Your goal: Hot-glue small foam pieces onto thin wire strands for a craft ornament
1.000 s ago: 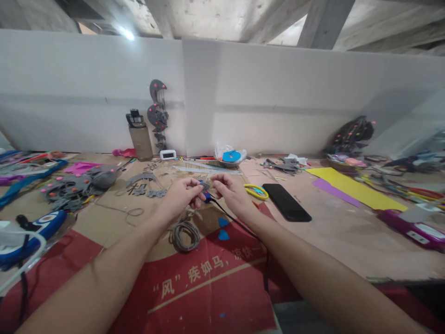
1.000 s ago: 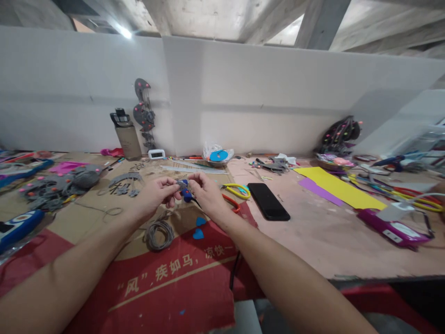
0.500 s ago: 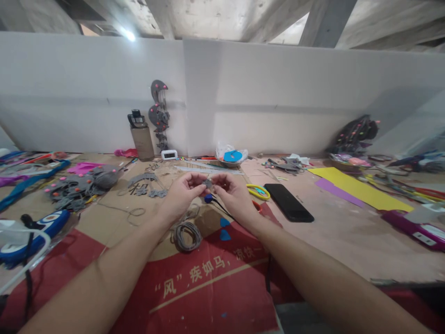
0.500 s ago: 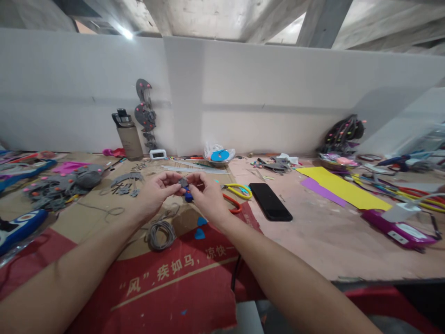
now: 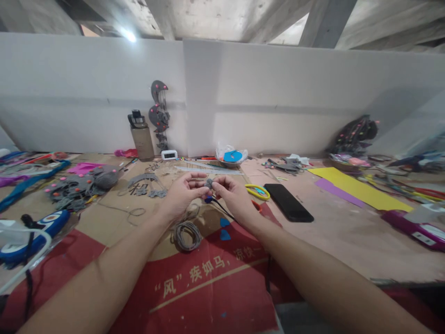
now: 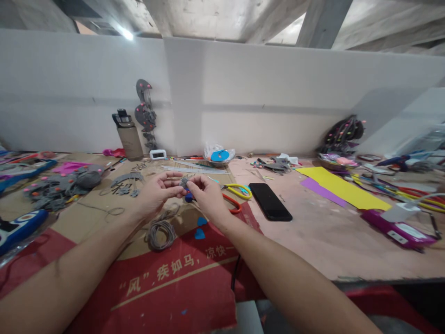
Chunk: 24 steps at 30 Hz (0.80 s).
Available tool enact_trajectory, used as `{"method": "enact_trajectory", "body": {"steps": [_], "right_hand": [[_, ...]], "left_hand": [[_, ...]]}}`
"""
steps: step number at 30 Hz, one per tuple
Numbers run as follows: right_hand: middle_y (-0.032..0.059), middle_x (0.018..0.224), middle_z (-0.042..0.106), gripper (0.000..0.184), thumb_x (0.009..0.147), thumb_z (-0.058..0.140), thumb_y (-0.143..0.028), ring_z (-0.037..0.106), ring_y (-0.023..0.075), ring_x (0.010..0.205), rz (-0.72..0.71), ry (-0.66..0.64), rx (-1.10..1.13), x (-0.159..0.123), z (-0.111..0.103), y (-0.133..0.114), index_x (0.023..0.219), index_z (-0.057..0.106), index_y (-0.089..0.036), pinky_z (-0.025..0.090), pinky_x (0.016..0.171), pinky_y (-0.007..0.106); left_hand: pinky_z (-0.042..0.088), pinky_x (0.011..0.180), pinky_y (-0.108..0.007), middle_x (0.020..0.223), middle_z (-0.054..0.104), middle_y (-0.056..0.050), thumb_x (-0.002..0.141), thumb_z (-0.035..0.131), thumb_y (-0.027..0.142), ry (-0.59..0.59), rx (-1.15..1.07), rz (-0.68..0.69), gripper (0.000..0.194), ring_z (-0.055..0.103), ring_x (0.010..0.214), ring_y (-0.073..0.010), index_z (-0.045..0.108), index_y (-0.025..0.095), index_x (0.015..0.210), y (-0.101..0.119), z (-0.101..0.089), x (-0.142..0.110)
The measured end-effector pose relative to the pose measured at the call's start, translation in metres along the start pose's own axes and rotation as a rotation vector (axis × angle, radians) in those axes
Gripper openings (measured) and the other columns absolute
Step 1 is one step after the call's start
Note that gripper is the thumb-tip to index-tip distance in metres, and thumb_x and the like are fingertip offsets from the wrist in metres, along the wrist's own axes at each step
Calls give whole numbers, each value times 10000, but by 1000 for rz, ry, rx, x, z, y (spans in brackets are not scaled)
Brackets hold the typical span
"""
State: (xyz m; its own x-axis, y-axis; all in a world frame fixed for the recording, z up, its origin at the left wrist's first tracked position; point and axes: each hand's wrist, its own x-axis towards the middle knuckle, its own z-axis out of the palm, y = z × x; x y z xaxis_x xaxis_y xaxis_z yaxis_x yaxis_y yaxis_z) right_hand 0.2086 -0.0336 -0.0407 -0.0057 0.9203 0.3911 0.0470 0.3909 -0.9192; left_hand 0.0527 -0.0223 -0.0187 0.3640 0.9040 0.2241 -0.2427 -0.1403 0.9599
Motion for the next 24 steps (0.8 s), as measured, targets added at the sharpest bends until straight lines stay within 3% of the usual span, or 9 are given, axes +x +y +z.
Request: {"method": "enact_trajectory", "body": {"steps": [7,11,13,17,19,24], "right_hand": [[-46,583,518,252,715,659,-404,451,83,523,108,7,196,-1,3,-5,705,549,-178,368,532,228],[-48,568,498,258,717,641,-413,443,86,507,155,-5,250,-3,7,-8,697,522,-184,378,521,233],[-46,613,501,232,729,629,-393,445,87,520,120,39,174,-3,8,-9,734,511,-193,386,519,232],[-19,759,539,167,751,614,-309,502,105,639,-103,160,-126,-7,5,-13,821,502,-207,415,584,235],[-5,762,555,118,790,573,-302,521,117,665,-158,126,-211,-8,4,-16,820,515,-204,423,605,242],[10,760,591,127,836,525,-319,554,129,674,-141,35,-249,-10,4,-15,824,550,-195,445,634,260]], "left_hand": [[481,625,-216,720,655,-21,618,782,216,71,-157,-167,272,617,639,-94,639,118,826,-2,3,0],[462,599,-199,706,636,-6,610,785,229,51,-130,-144,245,568,599,-67,667,121,795,-1,5,0],[457,589,-201,703,641,-9,616,779,244,81,-66,-115,241,562,592,-70,670,124,794,-1,6,-1],[468,582,-231,704,667,-35,660,739,329,158,131,-55,274,612,624,-118,650,124,818,-2,6,-2],[489,594,-257,721,673,-40,680,716,357,150,194,-31,285,634,639,-141,629,128,827,-1,7,-3],[497,626,-266,735,668,-37,712,680,329,121,335,20,250,631,648,-142,614,133,853,2,9,-7]]}}
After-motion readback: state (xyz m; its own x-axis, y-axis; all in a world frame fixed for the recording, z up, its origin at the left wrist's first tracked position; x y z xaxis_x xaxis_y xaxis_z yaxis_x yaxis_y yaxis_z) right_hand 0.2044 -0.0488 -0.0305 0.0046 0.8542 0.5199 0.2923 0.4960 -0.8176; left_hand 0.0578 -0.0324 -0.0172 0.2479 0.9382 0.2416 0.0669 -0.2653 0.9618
